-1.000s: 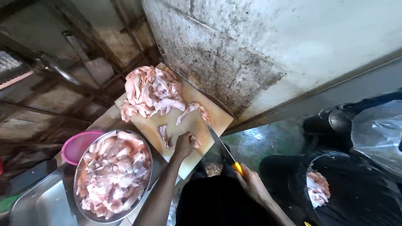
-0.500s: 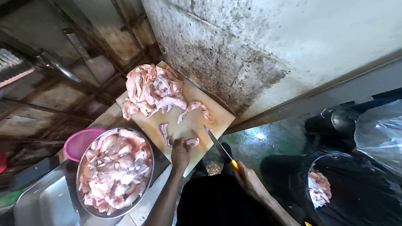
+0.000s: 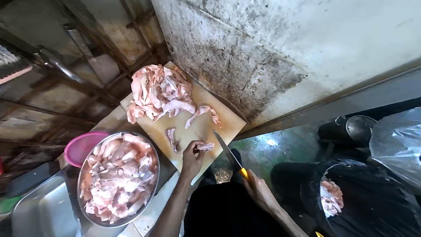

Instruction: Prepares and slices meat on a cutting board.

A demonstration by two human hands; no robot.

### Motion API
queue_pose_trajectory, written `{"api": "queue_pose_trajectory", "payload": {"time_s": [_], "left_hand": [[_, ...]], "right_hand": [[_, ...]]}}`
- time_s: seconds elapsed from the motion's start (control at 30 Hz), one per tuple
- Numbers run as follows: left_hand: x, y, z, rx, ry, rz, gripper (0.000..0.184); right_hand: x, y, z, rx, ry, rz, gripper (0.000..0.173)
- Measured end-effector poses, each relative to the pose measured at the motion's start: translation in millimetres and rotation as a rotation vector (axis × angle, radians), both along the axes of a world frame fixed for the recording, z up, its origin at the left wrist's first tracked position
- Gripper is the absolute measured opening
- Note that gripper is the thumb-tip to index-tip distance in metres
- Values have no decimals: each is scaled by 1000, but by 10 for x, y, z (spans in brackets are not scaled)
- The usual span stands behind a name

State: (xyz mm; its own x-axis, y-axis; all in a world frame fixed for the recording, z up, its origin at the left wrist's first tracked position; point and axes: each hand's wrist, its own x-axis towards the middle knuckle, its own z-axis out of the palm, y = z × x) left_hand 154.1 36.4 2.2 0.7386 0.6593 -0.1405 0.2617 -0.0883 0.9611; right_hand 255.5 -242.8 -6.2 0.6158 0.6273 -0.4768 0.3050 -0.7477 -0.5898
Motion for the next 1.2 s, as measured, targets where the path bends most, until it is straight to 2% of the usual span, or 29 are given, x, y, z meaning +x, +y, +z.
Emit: {"api": "queue_pose_trajectory", "payload": {"time_s": [0.2,0.33,0.4,0.47,0.57,0.63,0.73,0.87,1.03,1.2], "left_hand": [[-70,0,305,47,-279,84,22],[-94,25,422,-6,-338,90,31],[-83,22,454,-41,-285,89,33],[-49,28,405,-28,-77,108,32],[-31,115,67,36,339,88,33],[-99,166,-160,100,484,93,39],[-241,143,-336,255,492,223,33],[-323,-23,-459,377,389,298,16],[-159,-164,-587,421,364,343,15],[-53,-182,-631,483,396,347,13]], "right_hand": [[-55,-30,-54,11,-10,9,36],[-45,16,-31,18,-18,18,36],[-31,38,-10,20,-26,17,36],[-22,64,3,29,-35,10,36],[-24,123,10,7,-25,26,38],[-24,181,33,-35,-24,69,42],[-54,280,81,-132,-90,164,46],[-124,534,118,-126,-192,295,45],[-123,900,96,-210,-217,418,48],[-156,699,216,-336,-248,451,46]]}}
